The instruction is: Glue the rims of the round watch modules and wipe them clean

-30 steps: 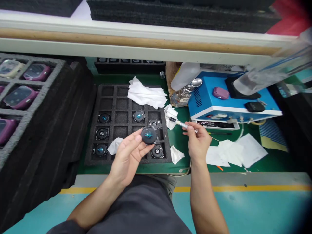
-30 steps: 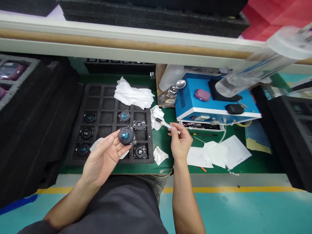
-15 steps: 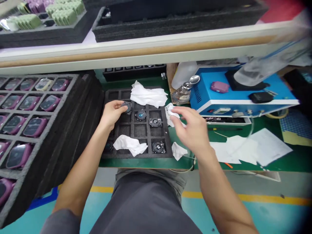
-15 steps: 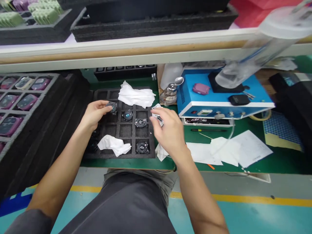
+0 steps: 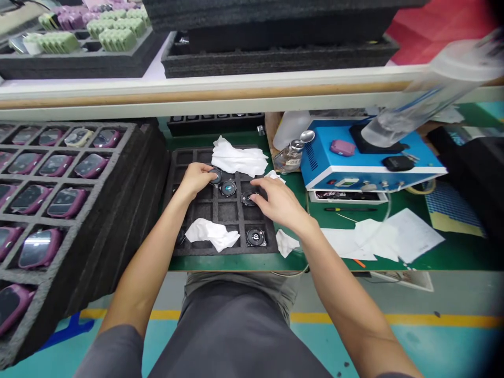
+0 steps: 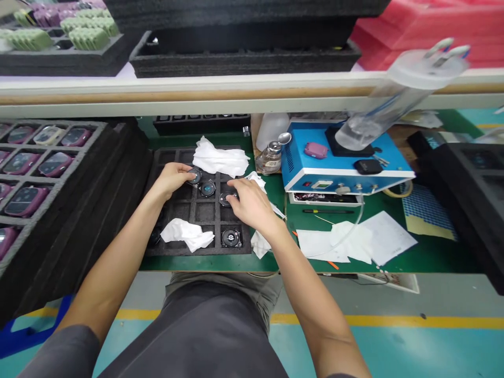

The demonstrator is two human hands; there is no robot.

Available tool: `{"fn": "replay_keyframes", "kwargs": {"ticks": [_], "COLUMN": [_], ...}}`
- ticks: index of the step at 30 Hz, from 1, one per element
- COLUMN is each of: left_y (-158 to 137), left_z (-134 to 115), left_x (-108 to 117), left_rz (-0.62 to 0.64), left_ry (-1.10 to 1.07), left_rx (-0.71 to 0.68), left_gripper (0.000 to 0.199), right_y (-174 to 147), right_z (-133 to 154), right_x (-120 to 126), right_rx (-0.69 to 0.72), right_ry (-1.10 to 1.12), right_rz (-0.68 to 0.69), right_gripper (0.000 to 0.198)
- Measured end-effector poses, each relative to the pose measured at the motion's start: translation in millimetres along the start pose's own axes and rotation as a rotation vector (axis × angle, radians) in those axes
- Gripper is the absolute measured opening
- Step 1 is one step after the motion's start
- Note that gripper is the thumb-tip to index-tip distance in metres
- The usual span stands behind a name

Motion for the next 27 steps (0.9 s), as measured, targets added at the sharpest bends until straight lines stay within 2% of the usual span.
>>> {"fn": "replay_keyframes", "kwargs": {"ticks": [7, 12, 15, 19, 22, 24, 26, 27], "left_y": [5, -1, -5, -3, -6, -17, -40, -55], "left_z": [6, 3, 0, 0, -1, -7, -16, -21], "left_x": [3, 9, 9, 10, 18, 24, 24, 21], "left_rz": [-0.015, -0.035, -0.017, 0.015, -0.006, -0.058, -0.130, -0.185], "left_ry": [0.219, 0.384, 0.443, 0.456, 0.449, 0.438, 0.374, 0.214], "left_rx": [-0.027, -0.030, -0.043, -0.059, -0.061, -0.076, -0.135, -0.212], "left_gripper": [0.027, 0.043, 0.046, 0.044, 0.042, 0.041, 0.039, 0.035], "right_y": [47, 55, 56, 56, 51, 43, 33, 26], "right_z": [27, 30, 28, 27, 27, 27, 27, 28], "right_x": [-29, -43, -43, -39, -31, -24, -16, -13], "right_rx": [0.026, 0.013, 0.000, -0.003, 0.014, 0.026, 0.014, -0.003], "right_ry": [-0.068, -0.057, -0.007, 0.086, 0.168, 0.226, 0.384, 0.513], "right_rz": [0.030, 0.048, 0.064, 0.073, 0.054, 0.007, -0.078, -0.119], "right_gripper": [0.036, 0.036, 0.038, 0.024, 0.016, 0.013, 0.014, 0.015]}}
Point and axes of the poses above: each hand's wrist, its own y-axis towards the middle knuckle, its own x-axis out of the back of the hand, z = x × y, the point moved 1 cm from there along y, towards the middle knuckle, and after that the axes turned 3 degrees about y, right-handed, at the moved point
